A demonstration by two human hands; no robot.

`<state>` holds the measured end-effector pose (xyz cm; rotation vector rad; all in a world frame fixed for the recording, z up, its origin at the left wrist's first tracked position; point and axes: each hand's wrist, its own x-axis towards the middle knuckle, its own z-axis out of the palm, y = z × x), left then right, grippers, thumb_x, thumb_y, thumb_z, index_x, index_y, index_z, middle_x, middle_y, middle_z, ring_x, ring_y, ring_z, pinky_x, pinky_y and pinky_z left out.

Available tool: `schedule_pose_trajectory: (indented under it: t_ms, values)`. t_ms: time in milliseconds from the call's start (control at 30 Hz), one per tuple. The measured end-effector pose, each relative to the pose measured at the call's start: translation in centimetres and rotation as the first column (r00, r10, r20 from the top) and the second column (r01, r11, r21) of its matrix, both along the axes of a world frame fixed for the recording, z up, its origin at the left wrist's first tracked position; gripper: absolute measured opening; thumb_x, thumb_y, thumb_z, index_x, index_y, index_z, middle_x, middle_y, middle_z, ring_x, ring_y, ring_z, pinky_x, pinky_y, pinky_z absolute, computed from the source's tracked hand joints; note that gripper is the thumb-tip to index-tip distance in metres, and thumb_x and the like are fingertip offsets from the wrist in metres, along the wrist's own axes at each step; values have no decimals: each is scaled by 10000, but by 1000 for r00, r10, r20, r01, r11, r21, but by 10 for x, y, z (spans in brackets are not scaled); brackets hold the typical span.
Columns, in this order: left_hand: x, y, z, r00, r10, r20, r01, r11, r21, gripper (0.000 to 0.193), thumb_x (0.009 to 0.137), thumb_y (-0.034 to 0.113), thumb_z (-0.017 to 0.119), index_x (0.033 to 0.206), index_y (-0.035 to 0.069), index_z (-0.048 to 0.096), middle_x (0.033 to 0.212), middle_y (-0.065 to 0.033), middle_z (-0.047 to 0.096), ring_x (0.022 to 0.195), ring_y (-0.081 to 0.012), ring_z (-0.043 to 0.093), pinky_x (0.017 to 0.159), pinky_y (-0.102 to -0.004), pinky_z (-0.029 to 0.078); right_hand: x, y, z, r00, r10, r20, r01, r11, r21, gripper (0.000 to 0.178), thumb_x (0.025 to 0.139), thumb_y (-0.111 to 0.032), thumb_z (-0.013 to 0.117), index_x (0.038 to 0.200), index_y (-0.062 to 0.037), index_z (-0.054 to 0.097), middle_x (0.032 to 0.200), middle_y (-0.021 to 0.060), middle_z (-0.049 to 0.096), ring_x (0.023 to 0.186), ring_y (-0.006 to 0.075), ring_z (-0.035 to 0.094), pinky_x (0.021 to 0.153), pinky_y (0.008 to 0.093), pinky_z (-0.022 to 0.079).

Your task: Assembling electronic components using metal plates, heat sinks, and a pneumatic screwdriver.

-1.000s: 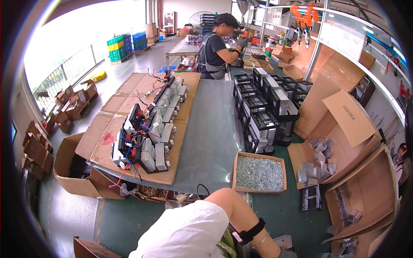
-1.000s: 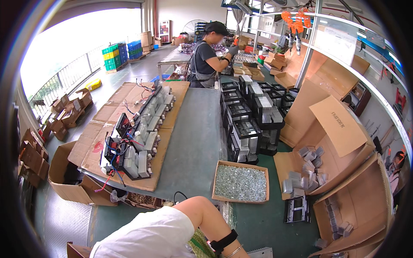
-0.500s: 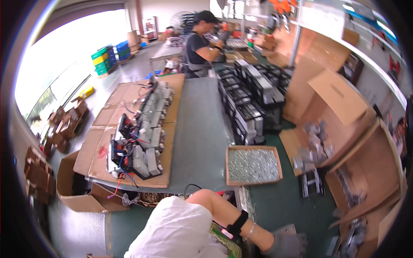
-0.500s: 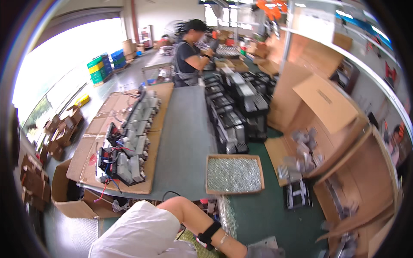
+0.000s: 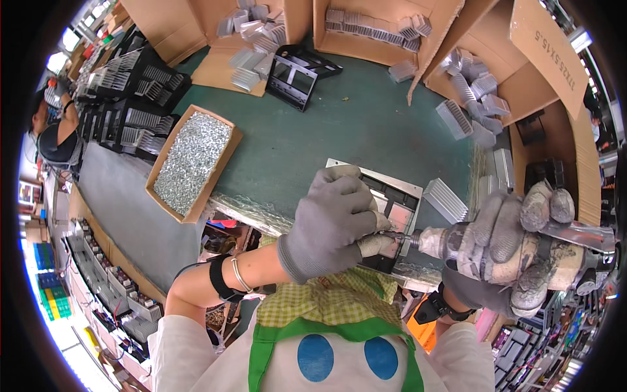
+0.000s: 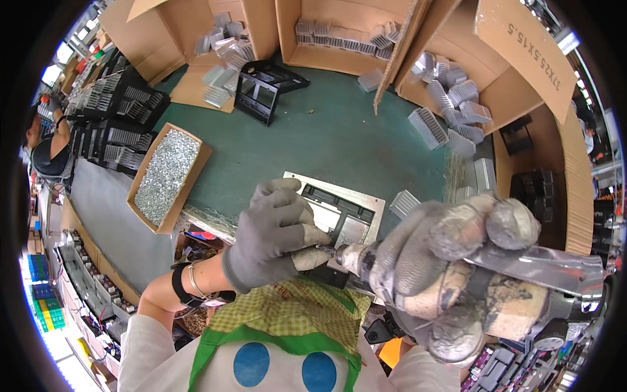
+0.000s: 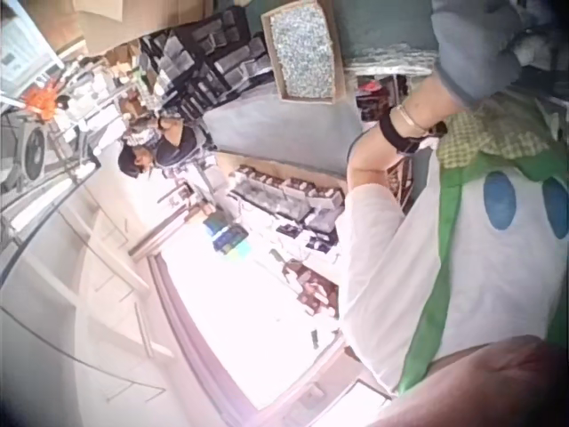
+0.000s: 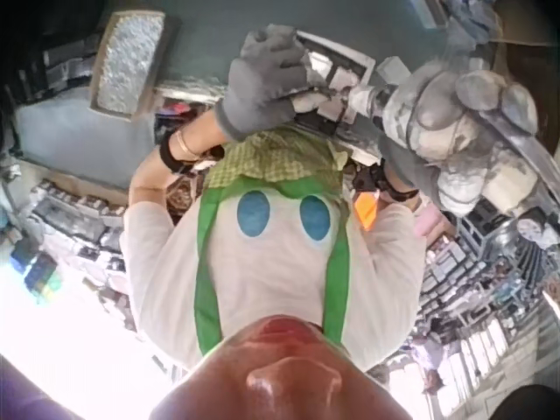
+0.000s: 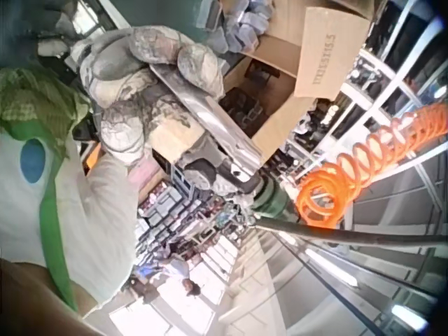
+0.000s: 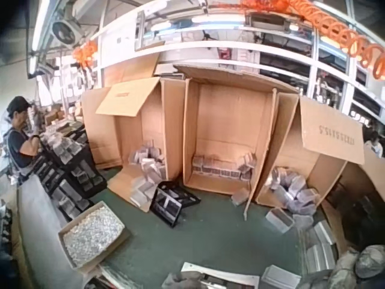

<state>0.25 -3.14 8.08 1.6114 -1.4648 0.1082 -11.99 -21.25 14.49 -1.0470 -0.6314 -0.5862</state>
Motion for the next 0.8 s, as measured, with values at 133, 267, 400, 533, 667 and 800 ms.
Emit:
schedule_pose_trajectory:
  t_ms: [133, 267, 400, 533, 667, 800]
  values:
    - [-5, 0, 4, 1000, -27, 4, 27, 999, 19, 225, 648, 257, 803, 813, 144, 699, 735, 6, 595, 780, -203, 585, 887, -432, 420, -22, 21, 14, 965, -57, -255, 149, 922, 357, 392, 923, -359, 518, 1176, -63, 561, 1007, 242, 622, 713, 412, 607, 689, 629, 532]
    - [-3, 6, 4, 996, -72, 59, 66, 992, 103, 284, 634, 273, 808, 854, 127, 704, 775, -11, 608, 816, -219, 589, 911, -448, 416, -18, 16, -7, 975, -33, -220, 92, 960, 263, 439, 869, -205, 618, 1266, -85, 476, 1126, 193, 563, 795, 331, 597, 732, 603, 551]
    - [3, 0, 22, 990, -69, 127, 41, 976, 214, 598, 563, 370, 837, 1064, 93, 665, 1065, -111, 594, 1063, -329, 557, 968, -499, 389, -13, 9, -20, 982, -18, -191, 50, 986, 162, 634, 815, -51, 718, 1356, -107, 392, 1245, 144, 505, 877, 249, 586, 774, 577, 569]
    - [13, 10, 13, 968, -148, 204, 21, 855, 518, 967, 458, 530, 847, 1282, 123, 544, 1374, -216, 396, 1300, -435, 352, 1054, -553, 301, -20, 1, -22, 902, -161, -400, 170, 985, -13, 650, 815, -39, 709, 1364, -73, 364, 1211, 164, 504, 871, 285, 581, 747, 554, 574]
    - [14, 5, 9, 958, -205, 201, 54, 815, 577, 1010, 457, 581, 831, 1303, 120, 527, 1415, -226, 356, 1335, -441, 300, 1077, -564, 261, -11, 13, -53, 865, -278, -418, 339, 937, 80, 613, 840, -54, 682, 1360, -59, 357, 1182, 170, 506, 812, 275, 578, 699, 534, 578]
    - [19, 6, 1, 957, -226, 183, 102, 850, 516, 950, 490, 618, 799, 1257, 116, 552, 1398, -233, 372, 1324, -444, 310, 1073, -569, 258, -10, 22, -25, 919, -142, -367, 220, 959, 181, 613, 872, -87, 637, 1399, -63, 325, 1196, 151, 492, 888, 268, 559, 781, 583, 569]
